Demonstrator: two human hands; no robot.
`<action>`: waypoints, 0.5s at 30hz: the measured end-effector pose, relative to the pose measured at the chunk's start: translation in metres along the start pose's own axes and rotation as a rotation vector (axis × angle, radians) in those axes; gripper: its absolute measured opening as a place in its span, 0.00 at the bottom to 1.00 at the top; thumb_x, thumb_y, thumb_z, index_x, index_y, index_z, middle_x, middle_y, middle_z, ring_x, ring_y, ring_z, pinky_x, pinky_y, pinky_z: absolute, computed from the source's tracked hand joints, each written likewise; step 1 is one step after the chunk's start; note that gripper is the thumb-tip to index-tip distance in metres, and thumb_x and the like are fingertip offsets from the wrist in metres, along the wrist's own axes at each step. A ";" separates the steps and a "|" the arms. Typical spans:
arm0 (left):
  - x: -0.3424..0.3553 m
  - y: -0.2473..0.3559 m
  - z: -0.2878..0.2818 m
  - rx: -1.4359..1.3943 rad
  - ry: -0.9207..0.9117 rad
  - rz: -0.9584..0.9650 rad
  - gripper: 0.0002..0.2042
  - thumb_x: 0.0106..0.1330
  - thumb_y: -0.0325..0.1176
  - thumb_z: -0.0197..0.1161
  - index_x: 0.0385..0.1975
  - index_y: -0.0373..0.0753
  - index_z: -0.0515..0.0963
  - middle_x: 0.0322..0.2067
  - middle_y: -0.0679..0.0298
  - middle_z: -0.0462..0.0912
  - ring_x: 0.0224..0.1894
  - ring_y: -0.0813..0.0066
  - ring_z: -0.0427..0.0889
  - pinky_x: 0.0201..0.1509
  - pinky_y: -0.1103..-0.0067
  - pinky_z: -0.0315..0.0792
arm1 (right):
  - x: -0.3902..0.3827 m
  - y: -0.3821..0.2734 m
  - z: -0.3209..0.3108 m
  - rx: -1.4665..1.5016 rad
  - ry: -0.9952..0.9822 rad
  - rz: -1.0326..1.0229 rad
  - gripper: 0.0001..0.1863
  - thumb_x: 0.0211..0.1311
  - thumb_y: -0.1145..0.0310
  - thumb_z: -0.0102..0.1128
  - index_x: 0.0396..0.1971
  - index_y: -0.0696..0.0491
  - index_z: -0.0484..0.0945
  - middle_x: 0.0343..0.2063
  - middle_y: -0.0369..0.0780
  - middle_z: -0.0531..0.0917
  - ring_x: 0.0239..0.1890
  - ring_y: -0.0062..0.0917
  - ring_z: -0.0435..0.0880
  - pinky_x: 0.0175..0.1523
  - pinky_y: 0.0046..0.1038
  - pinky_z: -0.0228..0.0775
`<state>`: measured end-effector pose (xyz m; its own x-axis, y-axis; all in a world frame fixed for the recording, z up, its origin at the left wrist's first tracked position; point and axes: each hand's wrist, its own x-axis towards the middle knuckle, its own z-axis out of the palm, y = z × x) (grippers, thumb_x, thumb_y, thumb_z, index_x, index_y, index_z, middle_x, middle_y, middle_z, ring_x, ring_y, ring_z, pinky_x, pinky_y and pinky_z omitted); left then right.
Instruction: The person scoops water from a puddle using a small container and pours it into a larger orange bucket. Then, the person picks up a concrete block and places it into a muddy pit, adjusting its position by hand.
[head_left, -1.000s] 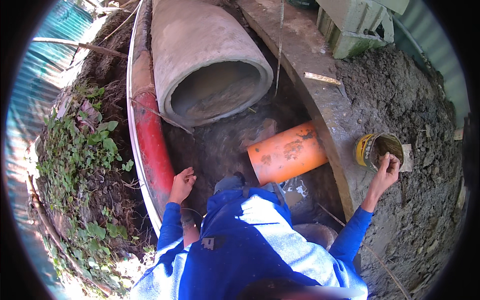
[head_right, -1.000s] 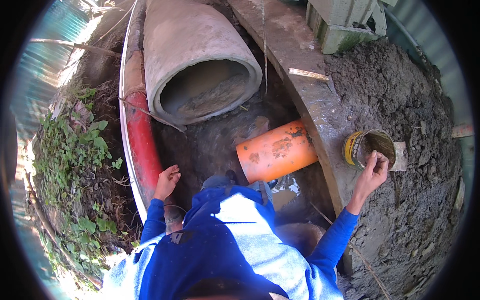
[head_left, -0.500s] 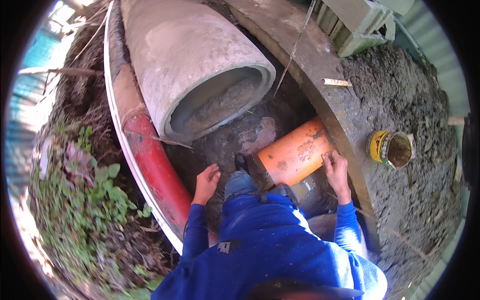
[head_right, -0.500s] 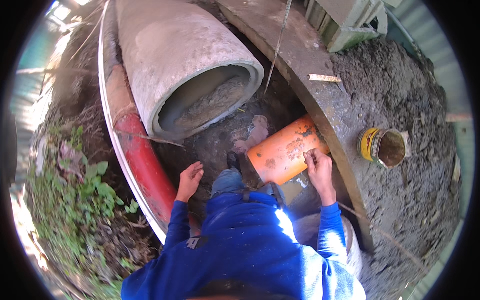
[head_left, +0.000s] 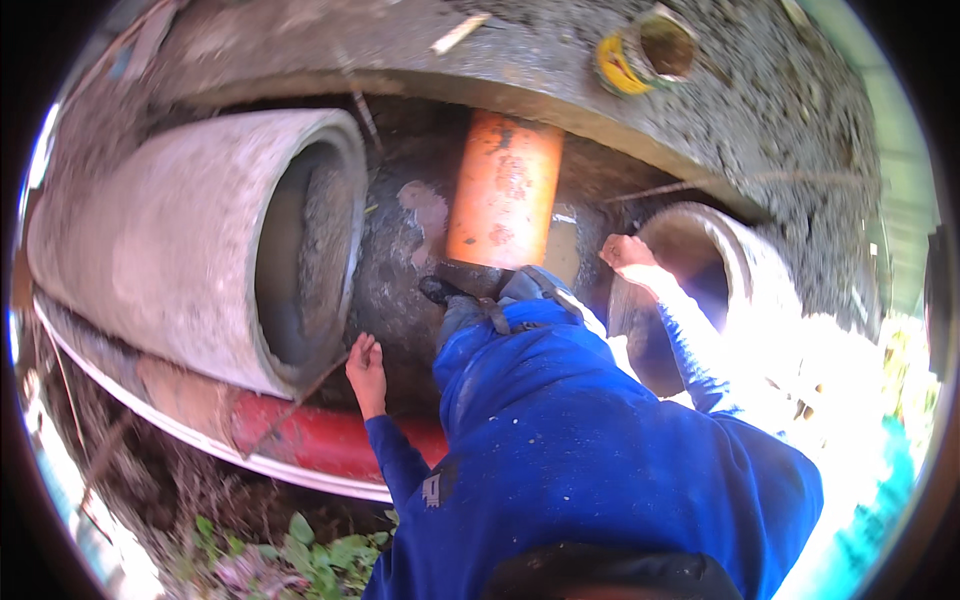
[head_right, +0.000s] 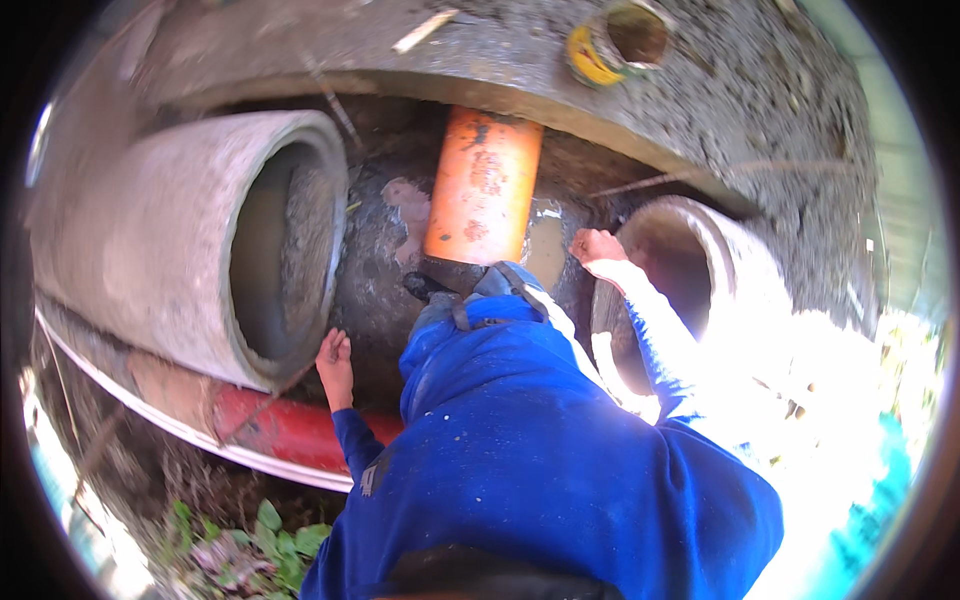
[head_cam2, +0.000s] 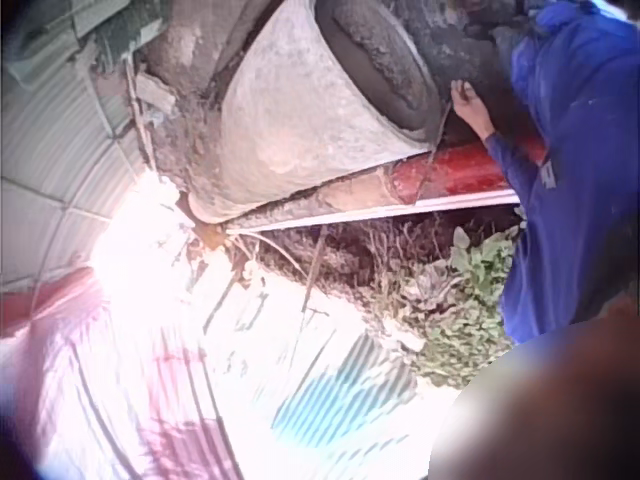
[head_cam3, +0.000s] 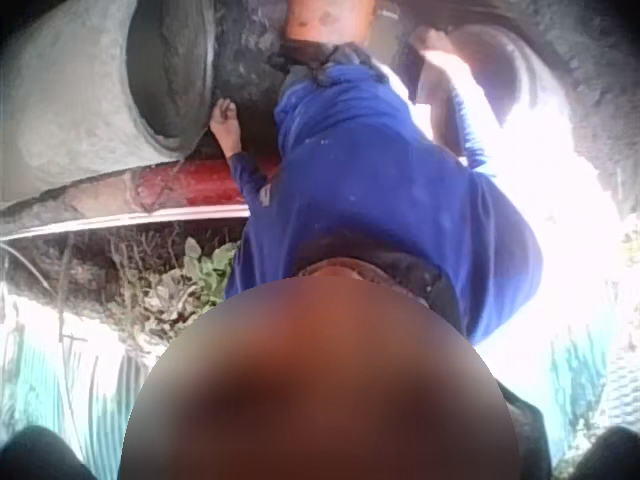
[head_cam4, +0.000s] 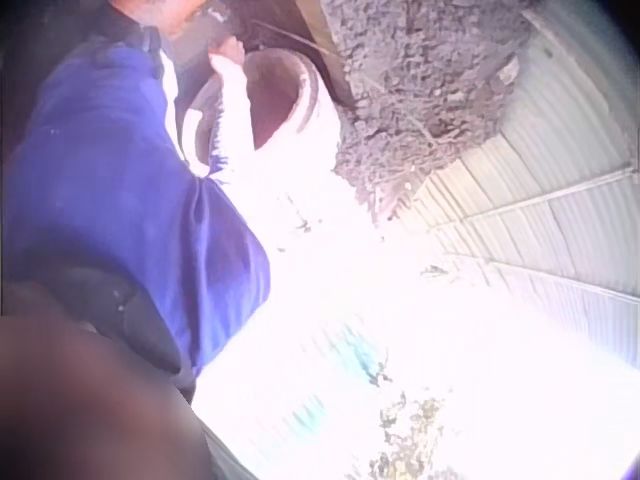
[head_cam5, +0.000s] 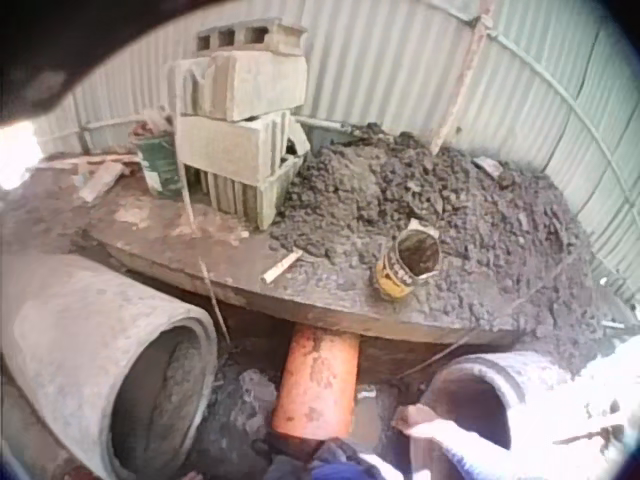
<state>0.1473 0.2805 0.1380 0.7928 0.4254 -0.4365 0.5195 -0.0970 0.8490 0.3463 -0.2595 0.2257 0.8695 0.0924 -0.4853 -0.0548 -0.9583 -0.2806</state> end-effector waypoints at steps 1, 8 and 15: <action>0.000 0.006 -0.005 0.035 -0.022 -0.023 0.21 0.72 0.25 0.61 0.62 0.24 0.72 0.55 0.45 0.83 0.56 0.64 0.83 0.63 0.74 0.74 | -0.008 0.019 0.023 0.083 -0.032 0.059 0.10 0.64 0.63 0.67 0.31 0.54 0.84 0.25 0.48 0.87 0.34 0.42 0.89 0.42 0.41 0.78; 0.021 0.068 -0.009 0.161 -0.087 0.076 0.22 0.74 0.26 0.59 0.64 0.24 0.70 0.56 0.47 0.82 0.56 0.67 0.82 0.62 0.75 0.73 | -0.071 0.121 0.177 0.773 -0.039 0.597 0.12 0.62 0.62 0.68 0.32 0.57 0.85 0.24 0.42 0.88 0.26 0.26 0.88 0.36 0.31 0.81; 0.027 0.124 0.001 0.275 -0.091 0.171 0.20 0.73 0.26 0.59 0.62 0.24 0.71 0.54 0.49 0.83 0.55 0.69 0.82 0.61 0.76 0.74 | -0.076 0.113 0.221 0.989 0.049 0.578 0.12 0.64 0.64 0.66 0.30 0.59 0.84 0.22 0.41 0.87 0.24 0.24 0.86 0.35 0.30 0.80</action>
<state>0.2338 0.2790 0.2308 0.8948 0.3006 -0.3300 0.4329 -0.4046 0.8055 0.1651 -0.3152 0.0475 0.6053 -0.3238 -0.7272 -0.7957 -0.2193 -0.5646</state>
